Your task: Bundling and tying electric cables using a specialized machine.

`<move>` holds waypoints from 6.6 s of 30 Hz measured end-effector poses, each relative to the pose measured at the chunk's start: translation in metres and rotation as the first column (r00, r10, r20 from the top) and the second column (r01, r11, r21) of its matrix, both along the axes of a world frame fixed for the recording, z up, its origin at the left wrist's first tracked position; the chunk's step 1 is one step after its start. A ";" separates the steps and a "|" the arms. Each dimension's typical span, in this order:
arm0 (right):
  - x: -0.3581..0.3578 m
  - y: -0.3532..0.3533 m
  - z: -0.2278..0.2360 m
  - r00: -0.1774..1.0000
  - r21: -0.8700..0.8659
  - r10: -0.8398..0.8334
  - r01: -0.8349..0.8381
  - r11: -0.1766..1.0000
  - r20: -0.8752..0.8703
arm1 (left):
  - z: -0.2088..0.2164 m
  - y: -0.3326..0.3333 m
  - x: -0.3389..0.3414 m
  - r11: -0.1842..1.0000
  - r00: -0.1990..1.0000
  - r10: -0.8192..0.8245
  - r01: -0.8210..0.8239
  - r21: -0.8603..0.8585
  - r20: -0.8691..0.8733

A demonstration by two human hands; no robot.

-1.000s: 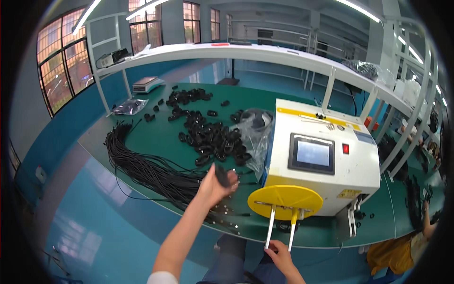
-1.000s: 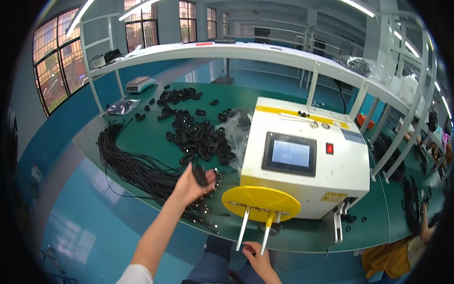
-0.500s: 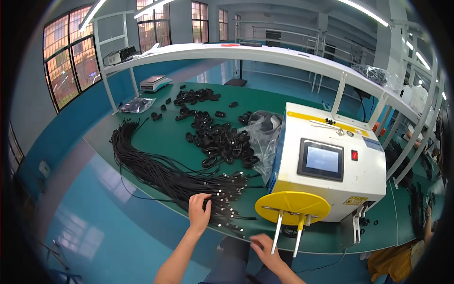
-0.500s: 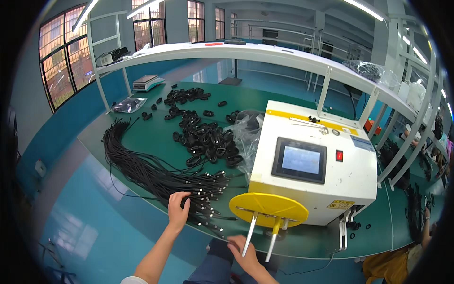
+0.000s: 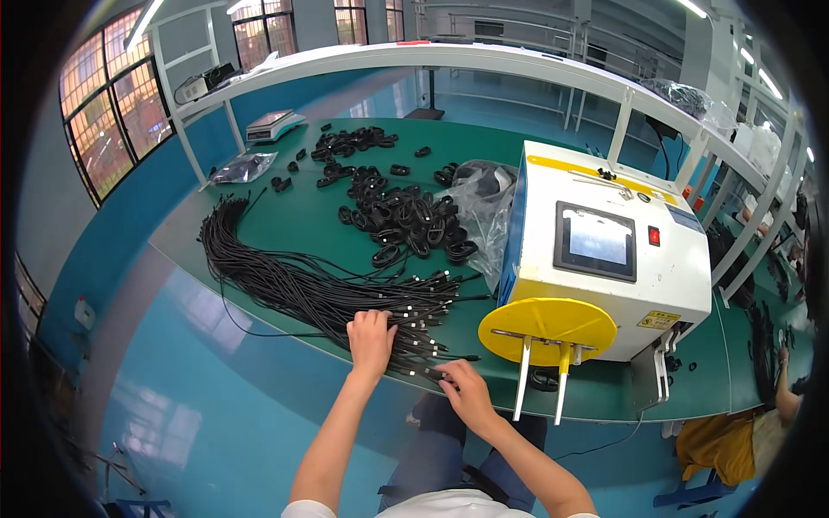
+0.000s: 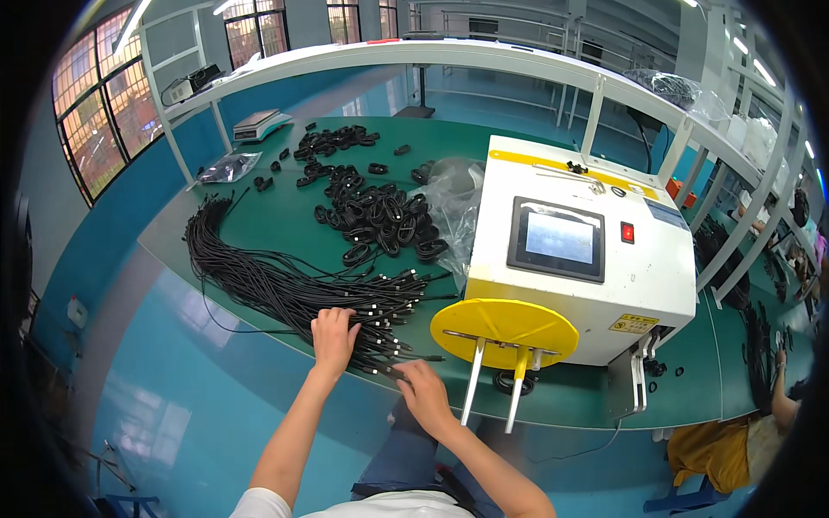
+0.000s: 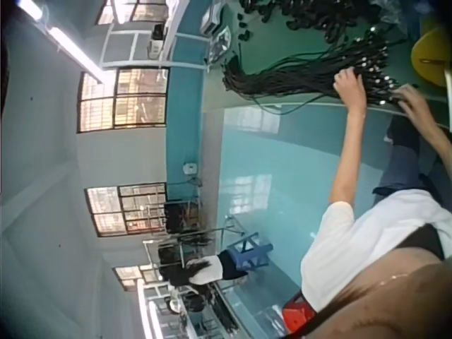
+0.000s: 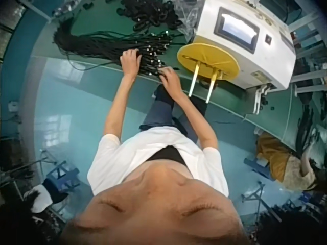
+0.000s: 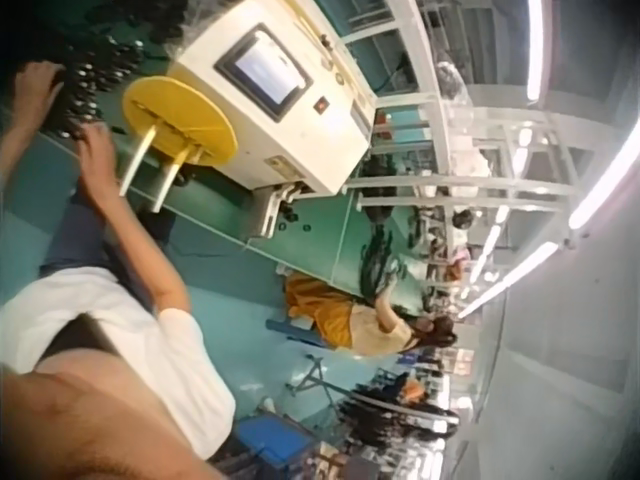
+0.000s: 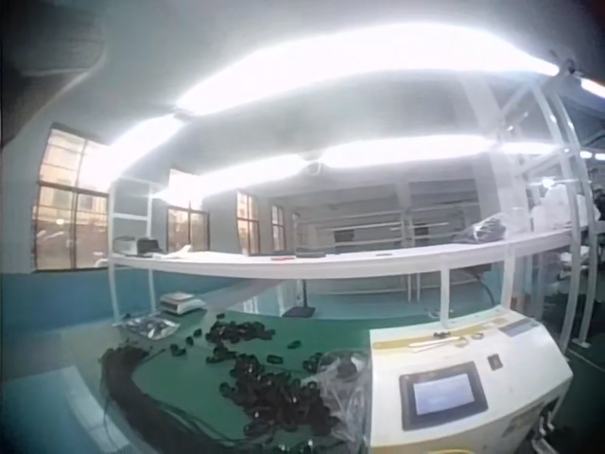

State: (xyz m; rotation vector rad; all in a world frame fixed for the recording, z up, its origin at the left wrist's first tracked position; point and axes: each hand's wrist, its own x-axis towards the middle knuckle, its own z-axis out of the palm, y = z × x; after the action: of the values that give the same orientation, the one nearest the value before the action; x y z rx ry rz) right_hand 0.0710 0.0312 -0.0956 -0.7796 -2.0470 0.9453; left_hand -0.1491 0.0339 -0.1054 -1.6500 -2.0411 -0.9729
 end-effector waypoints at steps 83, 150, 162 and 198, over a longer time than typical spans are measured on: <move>0.169 0.010 0.068 0.907 0.012 -0.410 0.413 0.911 -0.097 | 0.155 -0.002 0.188 0.617 0.619 -0.785 0.773 -0.148 -0.040; 0.154 0.037 0.059 0.777 0.484 -0.622 0.508 0.712 0.099 | 0.109 0.000 0.083 0.700 0.554 -0.611 0.711 0.060 0.566; 0.183 0.004 0.075 0.743 0.465 -0.660 0.550 0.694 0.107 | 0.088 -0.019 0.057 0.650 0.524 -0.618 0.760 0.006 0.586; 0.179 -0.019 0.040 0.863 0.252 -0.445 0.387 0.887 0.240 | 0.083 -0.021 0.045 0.643 0.535 -0.687 0.763 0.069 0.492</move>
State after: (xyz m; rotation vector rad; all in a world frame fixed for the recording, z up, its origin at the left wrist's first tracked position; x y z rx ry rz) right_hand 0.2499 0.0121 -0.0553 -1.2514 -2.0502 0.3906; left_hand -0.1041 0.0133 -0.0220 -2.6877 -1.6615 -1.6713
